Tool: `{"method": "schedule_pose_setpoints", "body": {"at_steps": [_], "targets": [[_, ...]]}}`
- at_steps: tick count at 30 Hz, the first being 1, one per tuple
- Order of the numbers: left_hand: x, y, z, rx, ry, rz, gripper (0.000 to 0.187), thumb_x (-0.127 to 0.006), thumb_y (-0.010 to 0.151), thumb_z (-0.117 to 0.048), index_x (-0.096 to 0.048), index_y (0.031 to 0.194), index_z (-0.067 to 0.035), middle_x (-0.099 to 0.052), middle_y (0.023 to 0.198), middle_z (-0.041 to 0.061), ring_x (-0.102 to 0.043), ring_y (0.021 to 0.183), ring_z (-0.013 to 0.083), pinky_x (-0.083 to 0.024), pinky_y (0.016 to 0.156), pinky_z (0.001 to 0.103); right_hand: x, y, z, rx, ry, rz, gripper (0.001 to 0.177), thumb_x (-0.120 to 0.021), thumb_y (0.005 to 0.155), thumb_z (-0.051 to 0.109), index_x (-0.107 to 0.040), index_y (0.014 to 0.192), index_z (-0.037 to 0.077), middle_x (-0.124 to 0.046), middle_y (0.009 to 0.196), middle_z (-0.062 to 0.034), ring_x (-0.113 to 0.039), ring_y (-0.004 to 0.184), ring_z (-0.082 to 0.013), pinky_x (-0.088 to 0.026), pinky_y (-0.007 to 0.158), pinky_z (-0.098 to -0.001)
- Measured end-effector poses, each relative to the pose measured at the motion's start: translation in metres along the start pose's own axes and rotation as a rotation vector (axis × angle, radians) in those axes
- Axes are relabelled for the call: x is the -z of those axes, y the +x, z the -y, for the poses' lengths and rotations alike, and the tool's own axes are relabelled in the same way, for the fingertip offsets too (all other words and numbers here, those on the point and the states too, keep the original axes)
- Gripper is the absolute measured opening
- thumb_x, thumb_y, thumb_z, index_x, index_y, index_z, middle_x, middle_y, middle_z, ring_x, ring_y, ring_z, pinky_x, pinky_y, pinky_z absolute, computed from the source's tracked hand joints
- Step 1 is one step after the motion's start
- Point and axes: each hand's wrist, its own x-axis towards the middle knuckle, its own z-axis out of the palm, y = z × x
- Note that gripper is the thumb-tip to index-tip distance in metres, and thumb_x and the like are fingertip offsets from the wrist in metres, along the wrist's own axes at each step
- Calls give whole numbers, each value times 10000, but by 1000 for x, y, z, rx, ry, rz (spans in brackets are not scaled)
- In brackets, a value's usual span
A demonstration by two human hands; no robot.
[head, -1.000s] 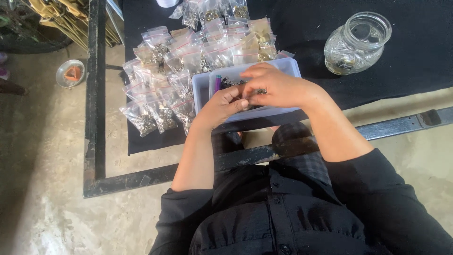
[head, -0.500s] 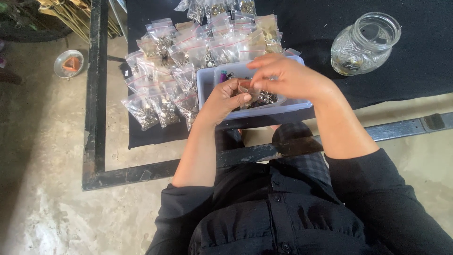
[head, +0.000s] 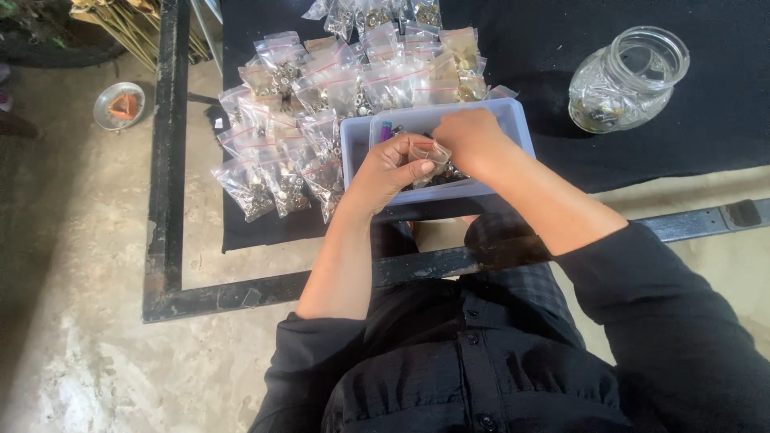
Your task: Packaging small metal components into individual plastic zip-lock bags.
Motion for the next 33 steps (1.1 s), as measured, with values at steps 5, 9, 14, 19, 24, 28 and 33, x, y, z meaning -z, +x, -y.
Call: {"method": "schedule_pose_setpoints", "body": {"at_steps": [5,9,14,19,24,28,33], "targets": [[-1,2,1,4,15,-11,328,-859,843,-80,-739,1141,-14,-735,811,107,-647,691,124,-553,635,235,-1,6,-4,54,-119,110,303,-641,844,58,-629,552,139,-609,533,-34,-634,530,-296,-524,511,-452],[0,0,1,5,18,-1,317,-856,843,-79,-737,1129,-12,-728,800,118,-654,691,141,-548,623,243,-11,3,-17,46,-115,245,244,-664,862,65,-698,631,136,-691,643,-37,-701,654,-332,-536,613,-475],[5,4,6,9,41,33,309,-847,849,-74,-735,1129,-8,-719,797,110,-645,698,138,-541,634,242,69,-21,-14,62,106,272,118,-665,923,64,-767,962,110,-774,891,-110,-728,932,-404,-557,871,-546],[4,2,3,26,46,29,352,-866,832,-92,-731,1147,-11,-706,789,109,-648,713,150,-548,662,260,102,-45,-32,56,652,64,215,-628,949,41,-761,1118,51,-755,990,-227,-683,999,-452,-528,877,-527],[0,2,-2,35,87,50,359,-867,820,-119,-723,1131,-13,-664,767,69,-627,707,128,-553,654,246,126,-69,-20,97,1147,-226,190,-685,924,-60,-785,1050,42,-725,999,-135,-624,892,-196,-533,805,-352],[9,7,13,41,109,62,390,-891,814,-161,-722,1137,-24,-674,791,85,-646,733,153,-567,674,274,139,-68,-6,137,1105,-199,212,-667,916,-62,-794,1059,29,-745,970,-156,-636,811,-227,-532,738,-358],[28,18,51,63,116,36,329,-913,800,-144,-738,1058,-38,-684,758,73,-657,690,137,-556,666,248,139,-61,8,114,797,-71,184,-661,940,90,-775,1085,86,-750,1000,-146,-681,941,-372,-547,801,-462]]}}
